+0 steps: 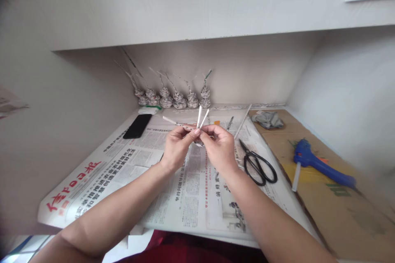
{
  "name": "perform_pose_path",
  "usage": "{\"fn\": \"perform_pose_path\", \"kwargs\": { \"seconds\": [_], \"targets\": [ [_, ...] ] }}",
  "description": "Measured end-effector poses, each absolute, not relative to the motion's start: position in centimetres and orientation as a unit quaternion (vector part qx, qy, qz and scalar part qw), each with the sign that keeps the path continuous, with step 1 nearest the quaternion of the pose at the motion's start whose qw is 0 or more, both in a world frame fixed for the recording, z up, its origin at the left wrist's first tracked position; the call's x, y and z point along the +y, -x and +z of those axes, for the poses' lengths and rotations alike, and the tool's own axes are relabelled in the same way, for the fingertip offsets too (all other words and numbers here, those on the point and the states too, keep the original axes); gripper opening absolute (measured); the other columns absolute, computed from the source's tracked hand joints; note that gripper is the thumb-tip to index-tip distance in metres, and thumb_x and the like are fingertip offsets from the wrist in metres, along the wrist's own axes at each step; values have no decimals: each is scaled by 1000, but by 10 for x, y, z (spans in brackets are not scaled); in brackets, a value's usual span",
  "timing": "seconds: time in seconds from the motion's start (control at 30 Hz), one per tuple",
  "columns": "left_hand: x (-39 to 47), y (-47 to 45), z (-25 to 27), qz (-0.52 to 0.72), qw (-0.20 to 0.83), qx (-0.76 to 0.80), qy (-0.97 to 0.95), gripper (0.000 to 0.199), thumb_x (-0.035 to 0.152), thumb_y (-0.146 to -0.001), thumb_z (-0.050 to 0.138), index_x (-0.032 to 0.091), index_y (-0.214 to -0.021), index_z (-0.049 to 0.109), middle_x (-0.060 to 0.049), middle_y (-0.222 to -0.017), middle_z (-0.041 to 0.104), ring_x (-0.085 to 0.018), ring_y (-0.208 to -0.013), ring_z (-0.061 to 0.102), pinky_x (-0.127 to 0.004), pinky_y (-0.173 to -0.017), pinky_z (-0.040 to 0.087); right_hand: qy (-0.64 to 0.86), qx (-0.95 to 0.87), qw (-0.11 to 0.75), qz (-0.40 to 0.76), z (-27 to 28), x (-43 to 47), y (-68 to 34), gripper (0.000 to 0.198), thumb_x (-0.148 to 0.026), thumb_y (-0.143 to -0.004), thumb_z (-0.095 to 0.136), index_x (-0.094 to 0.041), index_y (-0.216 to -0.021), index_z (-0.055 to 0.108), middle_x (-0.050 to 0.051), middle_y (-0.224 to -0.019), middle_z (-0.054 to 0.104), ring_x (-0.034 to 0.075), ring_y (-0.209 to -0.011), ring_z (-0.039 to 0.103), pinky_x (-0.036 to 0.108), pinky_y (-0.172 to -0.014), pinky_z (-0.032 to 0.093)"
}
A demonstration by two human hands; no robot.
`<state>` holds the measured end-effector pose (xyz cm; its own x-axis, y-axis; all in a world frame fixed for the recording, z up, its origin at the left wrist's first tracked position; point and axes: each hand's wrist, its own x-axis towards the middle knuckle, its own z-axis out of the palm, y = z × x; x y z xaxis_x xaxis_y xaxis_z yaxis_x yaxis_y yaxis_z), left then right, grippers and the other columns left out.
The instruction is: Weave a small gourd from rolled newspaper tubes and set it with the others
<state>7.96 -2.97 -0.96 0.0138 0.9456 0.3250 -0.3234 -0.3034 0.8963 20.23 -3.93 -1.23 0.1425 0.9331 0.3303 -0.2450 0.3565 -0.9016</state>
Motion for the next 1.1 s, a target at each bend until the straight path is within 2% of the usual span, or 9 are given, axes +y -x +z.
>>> {"fn": "perform_pose_path", "kwargs": {
  "seconds": [0.27,0.4,0.53,0.63,0.77,0.87,0.97,1.1],
  "targets": [
    [-28,-77,-7,642,431,337,-537,22,35,-80,75,15,-76,68,-3,-80,70,-12,-70,62,-23,-67,51,317,-476,660,488,-9,-43,-197,21,-35,-77,82,-21,-78,66,-1,-78,70,14,-69,66,32,-73,58],
    [-26,-76,-7,643,397,340,-560,21,32,-81,74,15,-72,65,0,-73,68,-11,-67,59,-21,-63,48,313,-469,665,489,-3,-46,-196,21,-34,-77,82,-22,-88,69,0,-83,72,15,-76,68,30,-72,59],
    [-26,-76,-6,623,386,352,-582,23,34,-82,74,16,-69,65,1,-68,66,-10,-62,57,-21,-60,47,332,-424,683,492,4,-50,-194,28,-35,-68,87,-20,-80,66,0,-79,71,15,-75,67,28,-63,58],
    [-27,-75,-5,610,373,357,-601,21,34,-83,73,16,-73,68,-1,-73,70,-11,-66,61,-22,-63,49,326,-378,692,522,8,-52,-194,34,-35,-61,91,-21,-76,64,-1,-76,70,15,-71,66,29,-59,57],
    [-29,-75,-5,604,381,349,-607,18,34,-82,75,17,-81,73,-4,-85,74,-14,-76,66,-24,-67,53,305,-342,695,554,11,-52,-196,34,-33,-59,92,-22,-74,64,-3,-76,69,15,-74,65,29,-61,57],
    [-30,-76,-6,601,387,347,-607,16,33,-80,77,17,-81,73,-5,-86,75,-15,-78,67,-25,-68,54,299,-320,693,572,11,-51,-199,32,-30,-58,93,-22,-72,65,-5,-76,67,12,-74,63,27,-65,55],
    [-29,-76,-7,601,396,343,-603,15,31,-79,77,17,-81,73,-4,-84,74,-14,-76,66,-24,-67,53,299,-322,692,573,9,-48,-200,29,-29,-59,92,-22,-72,67,-5,-76,67,11,-74,62,24,-66,52],
    [-25,-74,-5,615,425,340,-571,16,30,-78,77,16,-81,72,-3,-80,72,-11,-68,62,-22,-61,50,312,-412,689,508,2,-43,-201,20,-31,-67,88,-22,-77,72,-1,-83,70,13,-78,62,26,-70,51]
  ]
}}
